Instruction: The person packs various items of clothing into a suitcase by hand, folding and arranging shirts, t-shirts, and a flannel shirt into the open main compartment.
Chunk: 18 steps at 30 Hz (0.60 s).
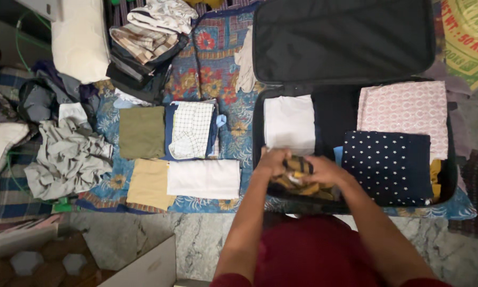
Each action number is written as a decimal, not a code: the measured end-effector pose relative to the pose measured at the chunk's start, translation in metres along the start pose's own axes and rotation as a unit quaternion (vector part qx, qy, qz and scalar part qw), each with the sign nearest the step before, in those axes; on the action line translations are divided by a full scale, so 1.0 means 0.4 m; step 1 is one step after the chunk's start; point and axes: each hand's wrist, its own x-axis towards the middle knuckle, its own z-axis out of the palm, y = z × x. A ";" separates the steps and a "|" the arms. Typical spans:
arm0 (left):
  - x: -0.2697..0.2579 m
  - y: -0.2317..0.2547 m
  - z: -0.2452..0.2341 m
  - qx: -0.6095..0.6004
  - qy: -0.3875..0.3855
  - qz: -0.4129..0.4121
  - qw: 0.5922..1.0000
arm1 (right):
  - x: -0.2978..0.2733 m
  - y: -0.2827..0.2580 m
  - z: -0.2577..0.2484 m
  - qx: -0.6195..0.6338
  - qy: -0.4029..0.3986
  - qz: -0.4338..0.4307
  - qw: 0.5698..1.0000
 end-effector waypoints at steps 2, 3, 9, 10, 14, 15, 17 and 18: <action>-0.043 0.076 -0.058 -0.033 0.080 -0.021 0.996 | 0.006 0.023 -0.023 0.102 0.075 -0.023 0.992; -0.065 0.114 -0.077 -0.077 0.219 -0.070 0.970 | 0.000 0.029 -0.033 0.102 0.074 -0.023 0.992; -0.069 0.223 -0.040 -0.256 0.480 -0.154 0.825 | -0.042 0.039 -0.090 0.455 0.141 0.000 0.879; -0.060 0.236 -0.029 -0.296 0.467 -0.142 0.821 | -0.049 0.039 -0.093 0.505 0.149 -0.001 0.850; -0.046 0.302 -0.034 -0.636 0.283 -0.058 0.715 | -0.046 0.021 -0.094 0.625 0.166 -0.059 0.760; -0.047 0.311 -0.051 -0.634 0.258 -0.036 0.728 | -0.047 0.014 -0.096 0.625 0.167 -0.060 0.760; -0.057 0.331 -0.087 -0.631 0.232 -0.015 0.740 | -0.054 -0.003 -0.095 0.680 0.147 -0.105 0.711; -0.062 0.338 -0.109 -0.634 0.220 0.004 0.741 | -0.058 -0.013 -0.102 0.680 0.146 -0.106 0.711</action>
